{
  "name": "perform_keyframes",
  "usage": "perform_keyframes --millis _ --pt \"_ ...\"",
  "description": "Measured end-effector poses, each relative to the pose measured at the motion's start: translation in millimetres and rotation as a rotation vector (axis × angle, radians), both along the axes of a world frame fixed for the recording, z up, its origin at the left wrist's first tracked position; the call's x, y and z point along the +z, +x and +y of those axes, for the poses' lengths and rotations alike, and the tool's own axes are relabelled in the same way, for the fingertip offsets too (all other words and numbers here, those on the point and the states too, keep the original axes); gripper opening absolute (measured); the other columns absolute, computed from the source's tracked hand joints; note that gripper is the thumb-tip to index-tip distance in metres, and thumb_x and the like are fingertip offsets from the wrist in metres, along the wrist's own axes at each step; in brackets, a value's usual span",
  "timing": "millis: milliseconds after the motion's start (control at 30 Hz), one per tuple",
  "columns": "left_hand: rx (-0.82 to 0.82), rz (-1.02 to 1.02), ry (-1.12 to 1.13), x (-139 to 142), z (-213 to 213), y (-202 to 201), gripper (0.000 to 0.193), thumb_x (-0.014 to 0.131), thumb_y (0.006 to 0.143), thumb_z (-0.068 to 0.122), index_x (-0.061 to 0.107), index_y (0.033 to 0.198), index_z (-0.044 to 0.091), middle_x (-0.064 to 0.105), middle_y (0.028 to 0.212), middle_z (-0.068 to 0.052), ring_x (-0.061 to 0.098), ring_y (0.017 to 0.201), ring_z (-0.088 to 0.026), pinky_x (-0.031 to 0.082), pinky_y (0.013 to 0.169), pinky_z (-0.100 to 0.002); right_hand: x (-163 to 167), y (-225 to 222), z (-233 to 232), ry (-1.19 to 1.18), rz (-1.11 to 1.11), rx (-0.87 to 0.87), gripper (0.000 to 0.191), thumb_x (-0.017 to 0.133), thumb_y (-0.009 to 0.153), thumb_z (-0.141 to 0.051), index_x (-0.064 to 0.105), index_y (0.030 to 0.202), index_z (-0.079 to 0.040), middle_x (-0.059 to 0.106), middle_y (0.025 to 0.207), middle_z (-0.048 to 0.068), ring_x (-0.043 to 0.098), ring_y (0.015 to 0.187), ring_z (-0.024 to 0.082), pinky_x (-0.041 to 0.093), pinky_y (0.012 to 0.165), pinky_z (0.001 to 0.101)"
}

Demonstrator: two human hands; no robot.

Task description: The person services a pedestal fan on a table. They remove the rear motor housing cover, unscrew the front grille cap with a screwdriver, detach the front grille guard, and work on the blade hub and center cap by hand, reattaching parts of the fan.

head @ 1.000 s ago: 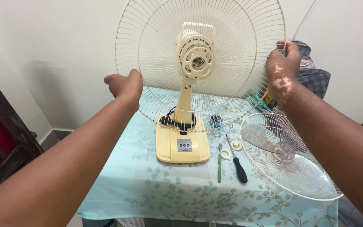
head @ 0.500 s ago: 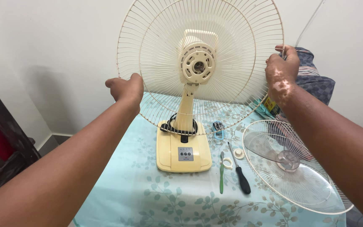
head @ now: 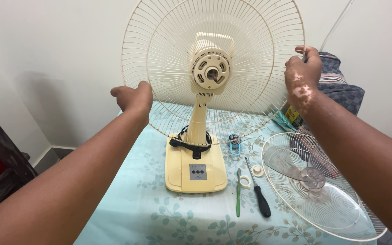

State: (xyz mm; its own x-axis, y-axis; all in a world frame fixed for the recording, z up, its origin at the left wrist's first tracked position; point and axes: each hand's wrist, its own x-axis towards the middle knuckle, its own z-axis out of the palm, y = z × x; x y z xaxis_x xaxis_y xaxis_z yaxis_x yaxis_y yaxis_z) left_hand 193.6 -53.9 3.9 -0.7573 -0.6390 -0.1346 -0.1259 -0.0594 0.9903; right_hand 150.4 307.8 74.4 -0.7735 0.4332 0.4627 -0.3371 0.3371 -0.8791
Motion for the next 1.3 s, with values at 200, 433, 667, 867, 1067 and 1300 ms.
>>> perform_keyframes --millis 200,433,667,867,1067,1300 --pt "0.013 0.012 -0.018 -2.2 0.5 -6.1 0.067 0.063 0.085 0.018 0.024 0.134 -0.006 0.053 0.122 -0.027 0.065 0.109 -0.030 0.057 0.090 -0.043 -4.1 -8.5 -2.0 -0.027 0.012 -0.008 0.041 0.051 0.089 0.000 0.055 0.129 -0.010 0.065 0.094 0.006 0.057 0.066 0.005 0.047 0.052 0.0221" --pt "-0.014 0.007 -0.022 -4.2 1.9 -4.4 0.071 0.061 0.087 0.019 0.018 0.137 -0.008 0.051 0.123 -0.027 0.062 0.112 -0.029 0.056 0.089 -0.043 -6.0 -21.2 1.5 -0.048 0.033 -0.023 0.024 0.047 0.107 -0.019 0.059 0.125 -0.010 0.064 0.096 0.003 0.057 0.070 0.002 0.049 0.055 0.0195" --pt "-0.024 0.018 -0.009 -2.0 2.8 -1.5 0.067 0.059 0.087 0.017 0.022 0.136 -0.008 0.052 0.123 -0.028 0.065 0.112 -0.029 0.058 0.091 -0.043 -7.6 -26.7 0.5 -0.047 0.000 -0.081 0.035 0.035 0.113 -0.034 0.061 0.122 -0.013 0.065 0.084 0.001 0.054 0.061 0.002 0.047 0.053 0.0206" --pt "-0.016 0.004 -0.028 2.7 -0.6 -0.7 0.066 0.060 0.090 0.018 0.021 0.137 -0.007 0.050 0.131 -0.029 0.060 0.120 -0.033 0.055 0.095 -0.044 -6.1 -24.2 -4.9 -0.079 -0.028 -0.097 0.033 0.037 0.112 -0.033 0.061 0.123 -0.014 0.065 0.082 0.000 0.052 0.057 0.002 0.046 0.051 0.0211" --pt "-0.023 0.009 -0.015 3.1 0.2 2.0 0.069 0.059 0.089 0.018 0.017 0.138 -0.007 0.048 0.132 -0.030 0.059 0.121 -0.033 0.057 0.094 -0.043 -3.6 -23.3 -3.5 -0.093 -0.030 -0.077 0.032 0.038 0.113 -0.033 0.062 0.123 -0.015 0.064 0.082 0.000 0.051 0.057 0.002 0.046 0.051 0.0207" --pt "-0.048 -0.002 -0.025 2.5 2.8 6.5 0.071 0.060 0.090 0.019 0.017 0.140 -0.006 0.048 0.133 -0.029 0.059 0.121 -0.033 0.054 0.096 -0.048 -4.4 -31.9 2.2 -0.076 -0.064 -0.115 0.031 0.041 0.111 -0.036 0.063 0.123 -0.017 0.064 0.078 -0.002 0.053 0.056 0.003 0.046 0.050 0.0219"
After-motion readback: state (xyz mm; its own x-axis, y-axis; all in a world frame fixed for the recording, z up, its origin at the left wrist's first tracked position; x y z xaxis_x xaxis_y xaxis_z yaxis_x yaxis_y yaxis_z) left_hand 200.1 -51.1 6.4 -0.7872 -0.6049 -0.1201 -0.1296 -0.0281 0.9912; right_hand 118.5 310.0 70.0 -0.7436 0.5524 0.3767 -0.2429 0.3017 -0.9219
